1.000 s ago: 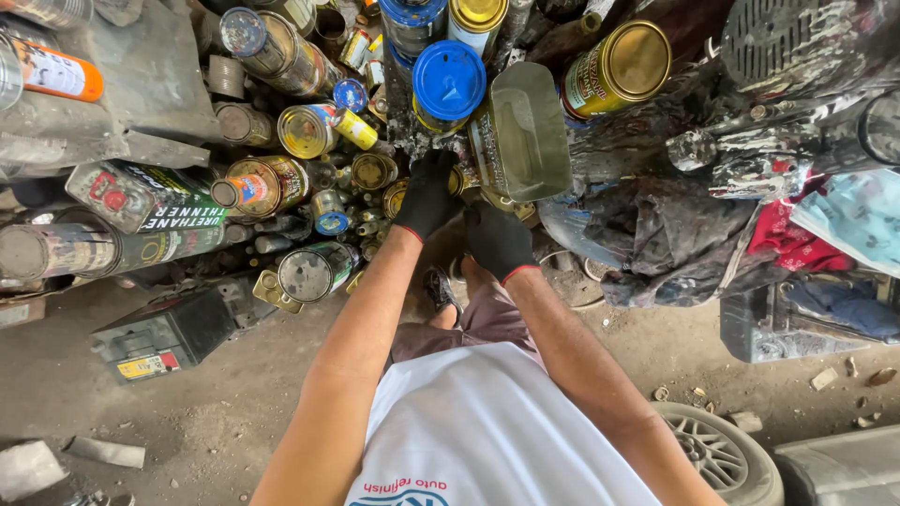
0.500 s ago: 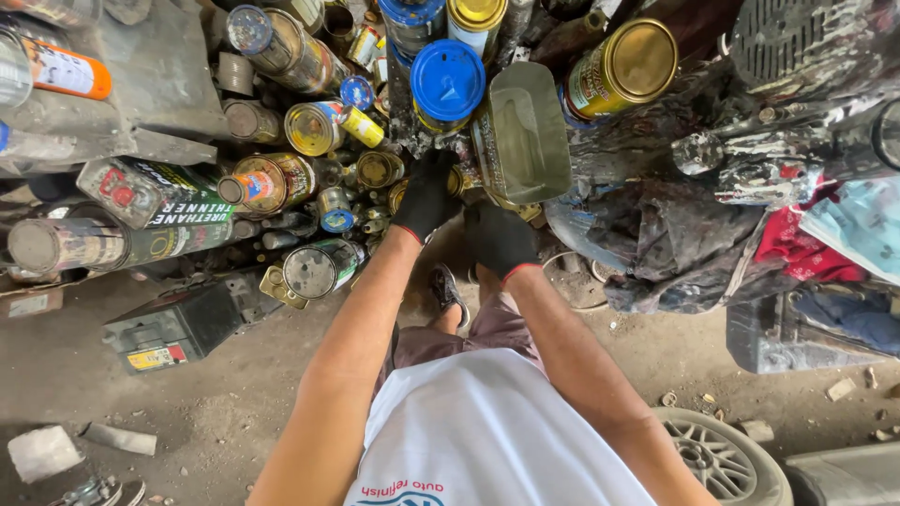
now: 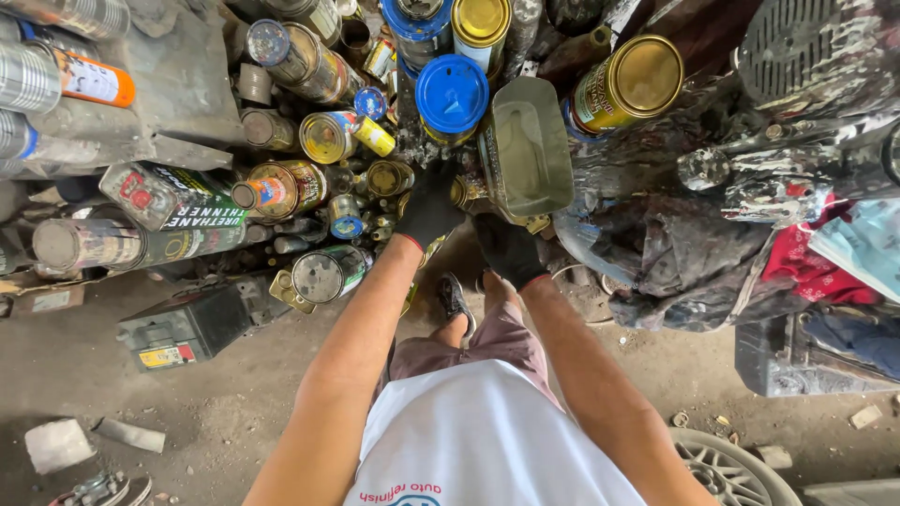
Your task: Selecting and checking various paint and thinner cans in an automotive storage area.
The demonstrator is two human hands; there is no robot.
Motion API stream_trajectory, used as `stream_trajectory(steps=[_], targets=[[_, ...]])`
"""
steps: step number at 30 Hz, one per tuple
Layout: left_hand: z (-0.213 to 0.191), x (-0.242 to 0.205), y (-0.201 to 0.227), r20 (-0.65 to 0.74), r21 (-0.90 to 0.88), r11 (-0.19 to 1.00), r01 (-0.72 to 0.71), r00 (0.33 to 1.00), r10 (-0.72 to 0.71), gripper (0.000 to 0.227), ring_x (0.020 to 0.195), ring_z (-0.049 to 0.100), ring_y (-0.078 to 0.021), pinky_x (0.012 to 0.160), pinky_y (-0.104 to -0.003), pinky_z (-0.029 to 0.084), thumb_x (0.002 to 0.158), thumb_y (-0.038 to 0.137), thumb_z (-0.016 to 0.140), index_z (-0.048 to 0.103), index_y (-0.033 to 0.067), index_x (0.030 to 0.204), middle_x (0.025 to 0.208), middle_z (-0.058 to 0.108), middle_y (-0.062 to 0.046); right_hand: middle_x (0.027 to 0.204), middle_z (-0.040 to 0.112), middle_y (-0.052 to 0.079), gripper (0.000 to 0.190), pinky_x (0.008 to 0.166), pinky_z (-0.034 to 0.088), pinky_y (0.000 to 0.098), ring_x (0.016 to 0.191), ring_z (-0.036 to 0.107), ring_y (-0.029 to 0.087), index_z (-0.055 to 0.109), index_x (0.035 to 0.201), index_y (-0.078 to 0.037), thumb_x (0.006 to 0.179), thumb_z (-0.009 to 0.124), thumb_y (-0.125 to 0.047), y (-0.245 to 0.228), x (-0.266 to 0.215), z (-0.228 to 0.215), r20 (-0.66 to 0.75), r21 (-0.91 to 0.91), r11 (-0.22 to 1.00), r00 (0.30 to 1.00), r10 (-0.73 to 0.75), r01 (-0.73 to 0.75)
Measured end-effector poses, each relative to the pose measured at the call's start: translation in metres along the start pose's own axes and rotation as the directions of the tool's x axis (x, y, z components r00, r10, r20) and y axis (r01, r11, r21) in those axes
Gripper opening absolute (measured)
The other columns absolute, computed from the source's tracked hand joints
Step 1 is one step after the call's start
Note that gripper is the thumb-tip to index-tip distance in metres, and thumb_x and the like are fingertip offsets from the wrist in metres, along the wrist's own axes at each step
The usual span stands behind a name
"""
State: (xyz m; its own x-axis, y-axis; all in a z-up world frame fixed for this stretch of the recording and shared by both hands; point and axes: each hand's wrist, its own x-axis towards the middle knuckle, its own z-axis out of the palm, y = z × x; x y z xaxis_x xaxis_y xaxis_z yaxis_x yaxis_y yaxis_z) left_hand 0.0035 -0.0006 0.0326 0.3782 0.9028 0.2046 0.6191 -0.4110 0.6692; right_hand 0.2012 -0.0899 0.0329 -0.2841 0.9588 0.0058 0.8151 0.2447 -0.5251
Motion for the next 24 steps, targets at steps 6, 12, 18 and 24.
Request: stream_trajectory(steps=[6,12,18,24], targets=[[0.007,-0.004,-0.007,0.112,-0.025,0.992,0.124,0.986,-0.12,0.077,0.131,0.054,-0.0413,0.113,-0.046,0.045,0.063,0.015,0.085,0.06,0.0079,0.136,0.136,0.06,-0.019,0.097,0.074,0.017,0.025,0.067,0.056,0.0535,0.083,0.072,0.04,0.068,0.107,-0.014,0.1,0.053,-0.033,-0.047,0.013,-0.026,0.061,-0.053,0.978,0.977,0.203,-0.2],[0.023,-0.004,-0.016,-0.03,0.03,0.999,0.013,0.999,-0.012,0.08,0.124,0.053,-0.0454,0.11,-0.05,0.042,0.062,0.025,0.089,0.059,0.0019,0.132,0.13,0.061,-0.022,0.092,0.073,0.021,0.029,0.071,0.054,0.0579,0.084,0.07,0.044,0.066,0.114,-0.014,0.101,0.051,-0.035,-0.034,0.009,-0.017,0.207,0.052,0.956,0.94,0.272,-0.288],[0.016,-0.002,-0.003,0.014,0.0,0.995,0.102,0.995,-0.102,0.08,0.123,0.051,-0.0481,0.105,-0.051,0.041,0.064,0.022,0.086,0.057,-0.0008,0.135,0.134,0.058,-0.028,0.103,0.069,0.021,0.026,0.066,0.054,0.0561,0.079,0.067,0.046,0.063,0.114,-0.007,0.103,0.048,-0.024,0.04,-0.001,0.08,-0.002,-0.062,0.998,1.0,-0.028,0.028],[0.014,0.0,-0.007,-0.066,0.011,1.0,-0.013,0.998,0.014,0.078,0.126,0.05,-0.0499,0.107,-0.053,0.041,0.061,0.013,0.078,0.057,-0.0041,0.134,0.135,0.056,-0.032,0.1,0.068,0.022,0.026,0.072,0.054,0.0554,0.088,0.066,0.047,0.063,0.11,-0.006,0.103,0.049,-0.027,0.017,0.003,0.05,-0.006,0.074,0.997,1.0,-0.023,0.024]])
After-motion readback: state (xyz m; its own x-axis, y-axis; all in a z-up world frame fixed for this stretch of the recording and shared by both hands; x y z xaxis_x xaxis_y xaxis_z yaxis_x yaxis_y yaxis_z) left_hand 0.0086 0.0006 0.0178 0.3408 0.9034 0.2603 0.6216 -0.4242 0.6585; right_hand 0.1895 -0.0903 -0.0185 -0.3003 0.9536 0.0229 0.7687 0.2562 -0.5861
